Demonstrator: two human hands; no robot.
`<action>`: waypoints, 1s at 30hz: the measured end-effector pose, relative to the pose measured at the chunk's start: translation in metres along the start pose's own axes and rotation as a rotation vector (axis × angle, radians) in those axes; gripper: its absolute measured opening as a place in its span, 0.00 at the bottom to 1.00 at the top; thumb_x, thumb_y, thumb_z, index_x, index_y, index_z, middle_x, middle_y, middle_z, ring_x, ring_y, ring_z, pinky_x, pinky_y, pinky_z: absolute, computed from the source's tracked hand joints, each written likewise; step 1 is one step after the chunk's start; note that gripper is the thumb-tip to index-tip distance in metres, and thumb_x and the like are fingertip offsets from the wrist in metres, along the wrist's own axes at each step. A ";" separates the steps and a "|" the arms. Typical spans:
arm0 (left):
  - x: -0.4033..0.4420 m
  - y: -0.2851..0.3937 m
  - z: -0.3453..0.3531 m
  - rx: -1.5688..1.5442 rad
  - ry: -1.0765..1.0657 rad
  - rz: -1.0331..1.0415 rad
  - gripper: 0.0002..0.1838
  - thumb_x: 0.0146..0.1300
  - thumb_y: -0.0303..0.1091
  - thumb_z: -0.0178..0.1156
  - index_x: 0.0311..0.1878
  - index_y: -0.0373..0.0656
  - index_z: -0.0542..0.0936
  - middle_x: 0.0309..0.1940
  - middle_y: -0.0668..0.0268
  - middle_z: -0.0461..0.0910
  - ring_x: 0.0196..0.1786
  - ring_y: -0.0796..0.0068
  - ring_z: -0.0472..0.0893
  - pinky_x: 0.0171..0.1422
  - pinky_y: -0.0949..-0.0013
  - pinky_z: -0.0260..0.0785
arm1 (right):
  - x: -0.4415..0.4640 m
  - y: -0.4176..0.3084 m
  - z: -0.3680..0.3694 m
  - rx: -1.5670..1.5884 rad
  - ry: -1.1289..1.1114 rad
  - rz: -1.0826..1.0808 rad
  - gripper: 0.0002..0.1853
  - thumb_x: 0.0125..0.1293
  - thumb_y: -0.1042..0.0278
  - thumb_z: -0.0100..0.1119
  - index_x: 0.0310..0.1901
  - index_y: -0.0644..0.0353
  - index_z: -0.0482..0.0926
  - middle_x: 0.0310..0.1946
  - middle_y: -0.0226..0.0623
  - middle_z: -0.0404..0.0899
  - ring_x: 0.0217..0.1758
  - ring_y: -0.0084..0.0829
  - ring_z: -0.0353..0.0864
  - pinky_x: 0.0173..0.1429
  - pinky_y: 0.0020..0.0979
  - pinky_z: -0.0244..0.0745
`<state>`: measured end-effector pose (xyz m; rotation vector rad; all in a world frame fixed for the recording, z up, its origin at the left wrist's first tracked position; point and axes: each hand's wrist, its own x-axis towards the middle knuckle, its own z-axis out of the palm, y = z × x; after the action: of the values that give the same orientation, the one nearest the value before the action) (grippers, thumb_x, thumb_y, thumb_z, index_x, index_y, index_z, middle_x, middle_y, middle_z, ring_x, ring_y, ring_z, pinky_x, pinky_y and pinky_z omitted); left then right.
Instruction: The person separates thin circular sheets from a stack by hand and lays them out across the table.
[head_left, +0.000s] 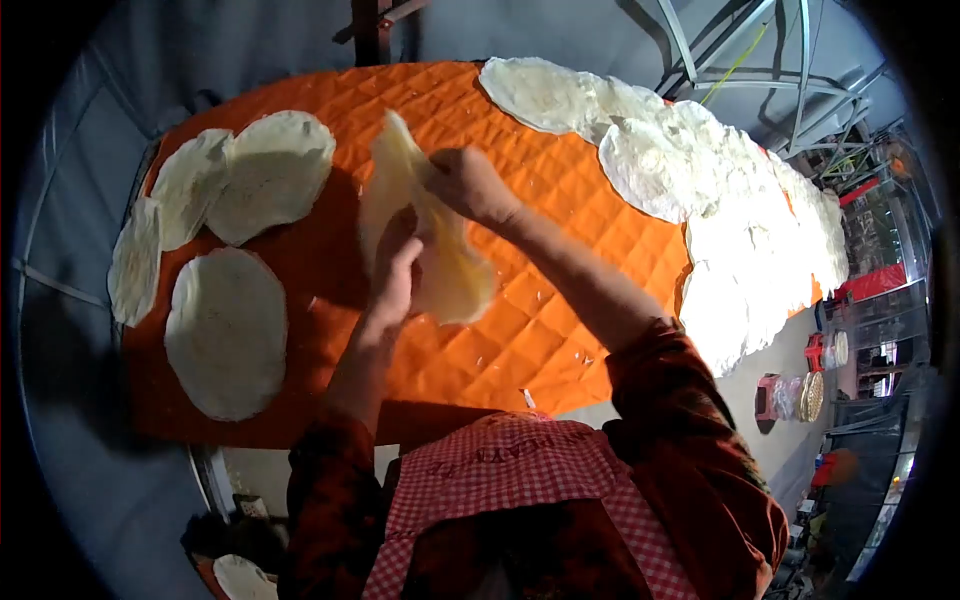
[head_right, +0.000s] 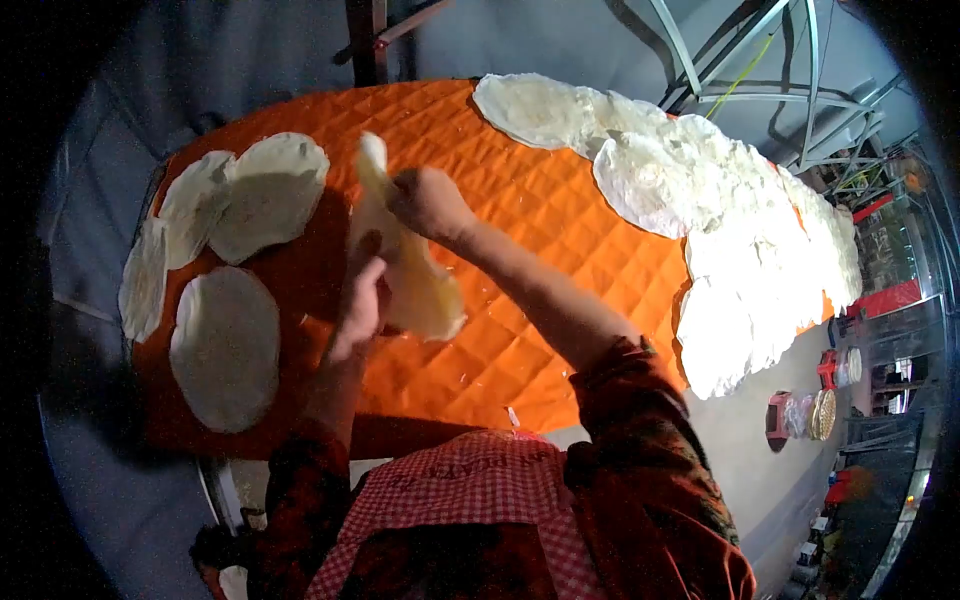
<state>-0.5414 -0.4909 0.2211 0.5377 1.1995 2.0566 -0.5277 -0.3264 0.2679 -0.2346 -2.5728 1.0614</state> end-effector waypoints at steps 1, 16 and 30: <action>-0.005 0.014 0.002 -0.275 -0.019 -0.010 0.25 0.62 0.43 0.50 0.61 0.42 0.66 0.56 0.65 0.70 0.58 0.68 0.69 0.61 0.66 0.61 | 0.005 -0.040 -0.013 -0.065 0.005 -0.077 0.14 0.56 0.61 0.54 0.31 0.64 0.80 0.25 0.52 0.78 0.29 0.51 0.79 0.35 0.41 0.74; -0.127 -0.126 -0.121 -0.424 0.271 -0.256 0.23 0.71 0.47 0.39 0.61 0.41 0.65 0.51 0.61 0.72 0.53 0.67 0.72 0.56 0.64 0.66 | -0.165 0.019 0.157 0.758 -0.510 0.464 0.12 0.61 0.65 0.59 0.41 0.64 0.78 0.33 0.31 0.78 0.36 0.22 0.76 0.39 0.25 0.74; -0.134 -0.089 -0.050 0.197 0.371 -0.179 0.24 0.66 0.41 0.50 0.61 0.37 0.63 0.55 0.57 0.68 0.56 0.66 0.68 0.61 0.66 0.61 | -0.186 -0.017 0.111 0.375 -0.328 0.361 0.12 0.62 0.73 0.54 0.46 0.67 0.73 0.41 0.36 0.77 0.43 0.31 0.76 0.52 0.28 0.70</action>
<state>-0.4517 -0.5886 0.1173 0.1289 1.6156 1.9474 -0.3973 -0.4624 0.1595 -0.4730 -2.5947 1.8232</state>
